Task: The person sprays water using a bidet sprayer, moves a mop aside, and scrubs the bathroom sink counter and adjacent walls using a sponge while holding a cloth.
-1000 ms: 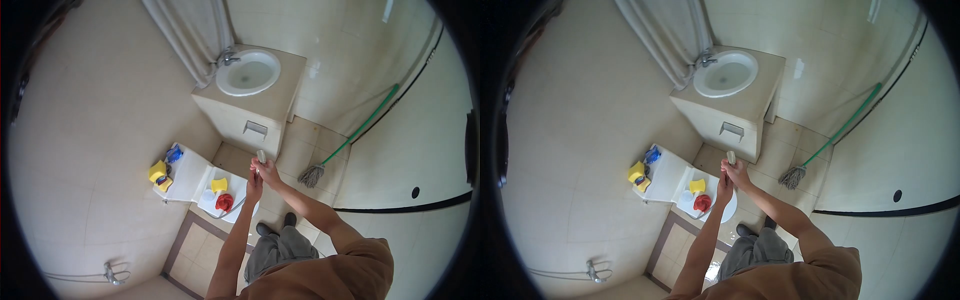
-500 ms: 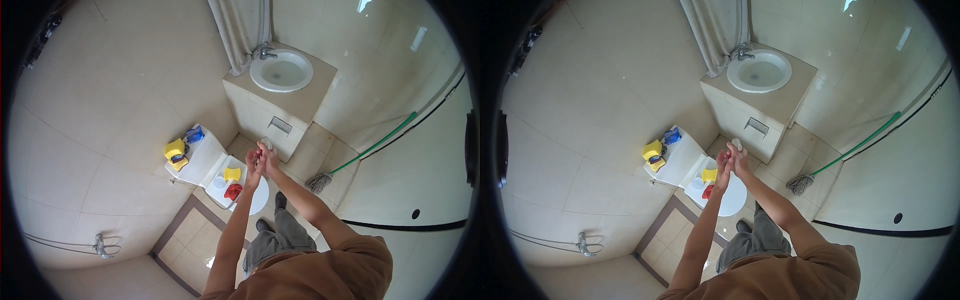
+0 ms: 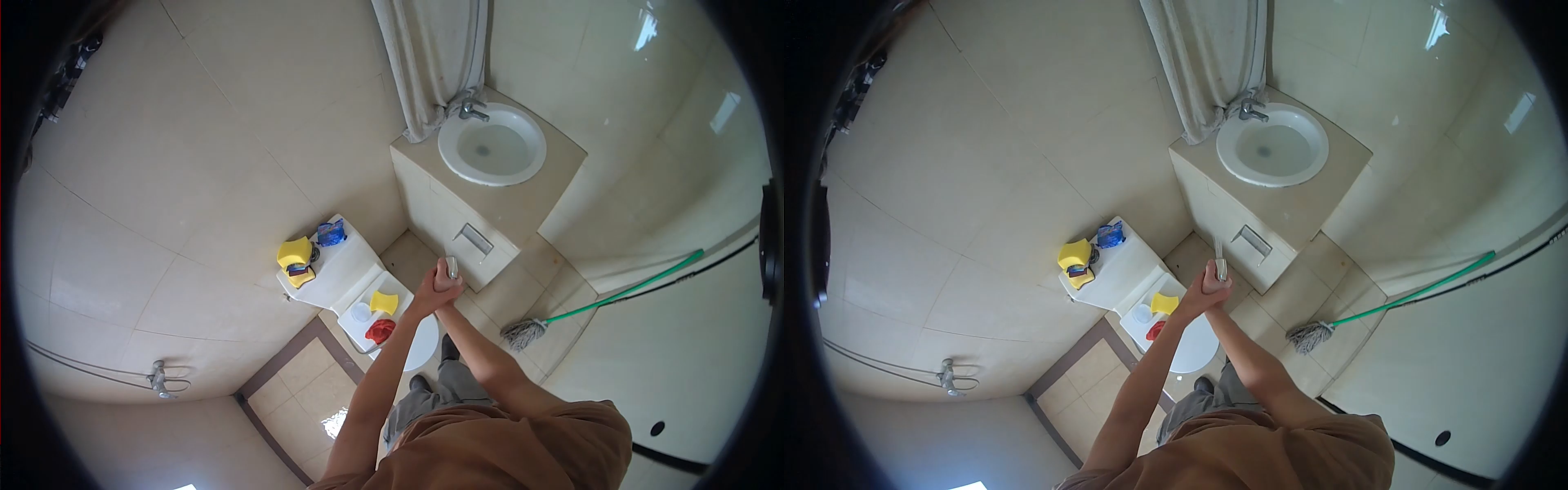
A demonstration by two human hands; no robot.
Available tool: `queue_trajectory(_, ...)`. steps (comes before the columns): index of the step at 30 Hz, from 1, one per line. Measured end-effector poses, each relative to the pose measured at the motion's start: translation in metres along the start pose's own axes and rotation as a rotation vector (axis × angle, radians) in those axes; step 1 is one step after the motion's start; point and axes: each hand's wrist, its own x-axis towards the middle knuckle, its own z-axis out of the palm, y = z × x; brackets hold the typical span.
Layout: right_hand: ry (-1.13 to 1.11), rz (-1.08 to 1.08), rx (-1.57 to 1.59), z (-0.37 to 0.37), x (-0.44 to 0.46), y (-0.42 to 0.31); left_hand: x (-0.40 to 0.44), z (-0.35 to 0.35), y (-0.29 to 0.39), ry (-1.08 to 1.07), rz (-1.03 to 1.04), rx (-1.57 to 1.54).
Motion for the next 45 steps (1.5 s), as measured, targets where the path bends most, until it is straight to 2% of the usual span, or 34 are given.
queue_trajectory(4, -0.288, -0.143, -0.738, -0.021, -0.004, 0.0, 0.014, 0.015, 0.004, -0.08, -0.017, 0.039)
queue_trajectory(6, -0.38, -0.196, -0.914, -0.024, 0.004, 0.002, 0.019, 0.023, 0.006, -0.082, -0.006, 0.04)
queue_trajectory(8, -0.395, -0.202, -0.946, -0.024, 0.014, 0.006, 0.023, 0.029, 0.006, -0.075, -0.005, 0.044)
queue_trajectory(22, -0.32, -0.128, -0.856, 0.001, 0.025, -0.004, 0.041, 0.016, 0.01, -0.004, -0.013, 0.061)
queue_trajectory(31, -0.061, -0.138, -0.455, 0.001, 0.01, -0.021, 0.032, -0.005, -0.011, 0.007, -0.066, -0.046)
queue_trajectory(37, 0.07, -0.177, -0.229, -0.003, -0.01, -0.031, 0.013, -0.021, -0.01, -0.169, 0.06, -0.092)
queue_trajectory(40, 0.117, -0.201, -0.163, -0.005, -0.023, -0.037, 0.006, -0.02, -0.029, -0.159, -0.01, -0.11)
queue_trajectory(43, 0.15, -0.213, -0.12, -0.008, -0.035, -0.04, -0.011, -0.014, -0.028, -0.018, 0.003, -0.157)
queue_trajectory(45, 0.166, -0.223, -0.107, -0.011, -0.041, -0.042, -0.016, -0.019, -0.021, -0.069, -0.052, -0.118)
